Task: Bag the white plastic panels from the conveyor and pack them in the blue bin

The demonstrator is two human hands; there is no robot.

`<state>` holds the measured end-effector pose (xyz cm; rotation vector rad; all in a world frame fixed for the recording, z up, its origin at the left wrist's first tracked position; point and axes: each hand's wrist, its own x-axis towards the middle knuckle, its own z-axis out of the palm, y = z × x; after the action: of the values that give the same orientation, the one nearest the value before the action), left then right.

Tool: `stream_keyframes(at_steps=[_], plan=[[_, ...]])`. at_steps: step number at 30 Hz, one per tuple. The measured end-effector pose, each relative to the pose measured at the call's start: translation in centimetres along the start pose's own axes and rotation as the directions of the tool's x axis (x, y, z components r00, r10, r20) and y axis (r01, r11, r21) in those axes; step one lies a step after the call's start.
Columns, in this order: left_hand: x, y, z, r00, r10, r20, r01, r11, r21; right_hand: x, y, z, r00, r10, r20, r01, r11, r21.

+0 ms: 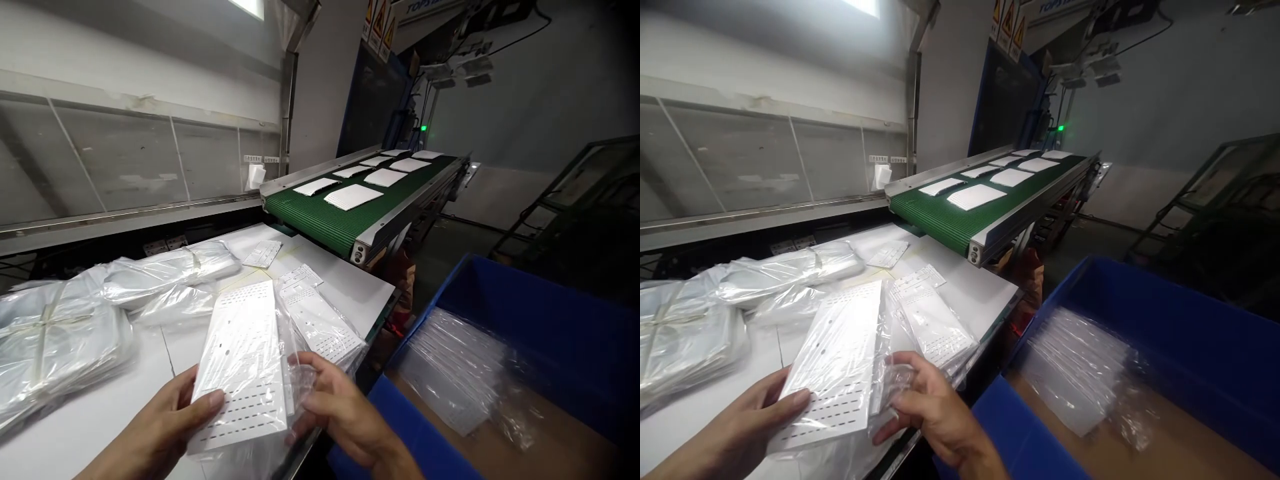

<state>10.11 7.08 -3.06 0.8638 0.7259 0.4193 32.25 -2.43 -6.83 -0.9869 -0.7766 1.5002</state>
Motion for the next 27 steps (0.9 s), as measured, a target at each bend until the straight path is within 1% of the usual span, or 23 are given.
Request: stream_keyframes(at_steps=[1, 2, 3, 4, 5, 6, 7, 8, 9, 10, 11, 12, 13, 14, 16, 18, 19, 20, 22, 23, 25, 26, 27], plan=[[0.4, 0.0, 0.6, 0.999, 0.019, 0.027, -0.020, 1.000, 0.022, -0.4, -0.7, -0.4, 0.997, -0.060, 0.047, 0.052, 0.987, 0.152], [0.8, 0.0, 1.1, 0.997, 0.032, 0.065, -0.035, 0.998, 0.045, -0.6, -1.4, -0.6, 0.991, -0.120, 0.062, 0.100, 0.962, 0.256], [1.2, 0.0, 1.6, 0.993, 0.039, 0.108, -0.046, 0.996, 0.071, -0.7, -2.2, -0.8, 0.986, -0.158, 0.054, 0.133, 0.940, 0.313], [1.8, 0.0, 2.1, 0.988, 0.046, 0.150, -0.061, 0.993, 0.097, -0.6, -3.1, -0.8, 0.985, -0.173, 0.016, 0.159, 0.931, 0.328], [2.4, 0.0, 2.5, 0.981, 0.057, 0.185, -0.080, 0.989, 0.121, -0.4, -3.9, -0.7, 0.984, -0.170, -0.045, 0.175, 0.937, 0.303], [3.1, 0.0, 3.0, 0.975, 0.072, 0.211, -0.103, 0.985, 0.138, 0.0, -4.7, -0.6, 0.979, -0.159, -0.125, 0.186, 0.952, 0.243], [3.8, 0.0, 3.6, 0.969, 0.095, 0.228, -0.130, 0.981, 0.147, 0.6, -5.5, -0.4, 0.963, -0.163, -0.215, 0.198, 0.969, 0.150], [4.6, 0.1, 4.2, 0.965, 0.122, 0.233, -0.159, 0.976, 0.148, 1.3, -6.3, -0.4, 0.937, -0.194, -0.292, 0.212, 0.977, 0.031], [5.5, 0.3, 4.8, 0.962, 0.151, 0.228, -0.187, 0.972, 0.145, 2.1, -7.1, -0.5, 0.909, -0.243, -0.337, 0.221, 0.970, -0.102], [6.3, 0.4, 5.4, 0.960, 0.179, 0.217, -0.212, 0.967, 0.141, 3.0, -8.0, -0.8, 0.891, -0.292, -0.347, 0.222, 0.948, -0.227], [7.1, 0.5, 5.9, 0.958, 0.201, 0.203, -0.232, 0.963, 0.140, 3.9, -8.8, -1.4, 0.886, -0.327, -0.328, 0.217, 0.919, -0.329], [7.8, 0.5, 6.3, 0.957, 0.221, 0.188, -0.248, 0.958, 0.140, 4.7, -9.6, -2.3, 0.894, -0.335, -0.299, 0.202, 0.895, -0.398], [8.4, 0.3, 6.5, 0.958, 0.233, 0.167, -0.257, 0.956, 0.140, 5.4, -10.3, -3.5, 0.910, -0.311, -0.275, 0.170, 0.884, -0.436], [9.0, 0.1, 6.6, 0.963, 0.236, 0.127, -0.253, 0.958, 0.135, 6.1, -10.8, -5.0, 0.928, -0.259, -0.266, 0.118, 0.885, -0.450], [10.2, -0.9, 6.4, 0.976, 0.216, -0.013, -0.214, 0.973, 0.086, 7.1, -11.3, -8.1, 0.948, -0.131, -0.289, -0.015, 0.891, -0.454], [11.3, -2.3, 6.0, 0.978, 0.132, -0.162, -0.137, 0.991, -0.015, 7.9, -10.7, -11.0, 0.943, -0.034, -0.332, -0.135, 0.870, -0.474], [11.9, -2.9, 6.0, 0.976, 0.070, -0.205, -0.086, 0.994, -0.070, 8.1, -10.2, -12.2, 0.935, -0.009, -0.354, -0.176, 0.855, -0.488], [12.5, -3.5, 6.0, 0.976, 0.006, -0.217, -0.032, 0.993, -0.116, 8.3, -9.6, -13.2, 0.928, 0.001, -0.374, -0.203, 0.841, -0.502], [13.7, -4.1, 6.4, 0.983, -0.087, -0.163, 0.060, 0.984, -0.166, 8.4, -8.4, -14.5, 0.915, 0.015, -0.404, -0.242, 0.821, -0.518], [14.2, -4.2, 6.8, 0.988, -0.099, -0.117, 0.078, 0.982, -0.171, 8.4, -8.0, -14.8, 0.909, 0.027, -0.415, -0.260, 0.816, -0.516], [15.0, -4.1, 7.6, 0.996, -0.079, -0.029, 0.074, 0.985, -0.157, 8.2, -7.6, -14.9, 0.903, 0.072, -0.424, -0.297, 0.818, -0.492], [15.3, -3.9, 8.0, 0.998, -0.067, -0.002, 0.066, 0.988, -0.141, 8.1, -7.5, -14.7, 0.903, 0.099, -0.419, -0.311, 0.823, -0.476], [15.5, -3.8, 8.3, 0.998, -0.070, 0.002, 0.069, 0.990, -0.119, 7.9, -7.5, -14.3, 0.906, 0.125, -0.405, -0.320, 0.828, -0.461]])
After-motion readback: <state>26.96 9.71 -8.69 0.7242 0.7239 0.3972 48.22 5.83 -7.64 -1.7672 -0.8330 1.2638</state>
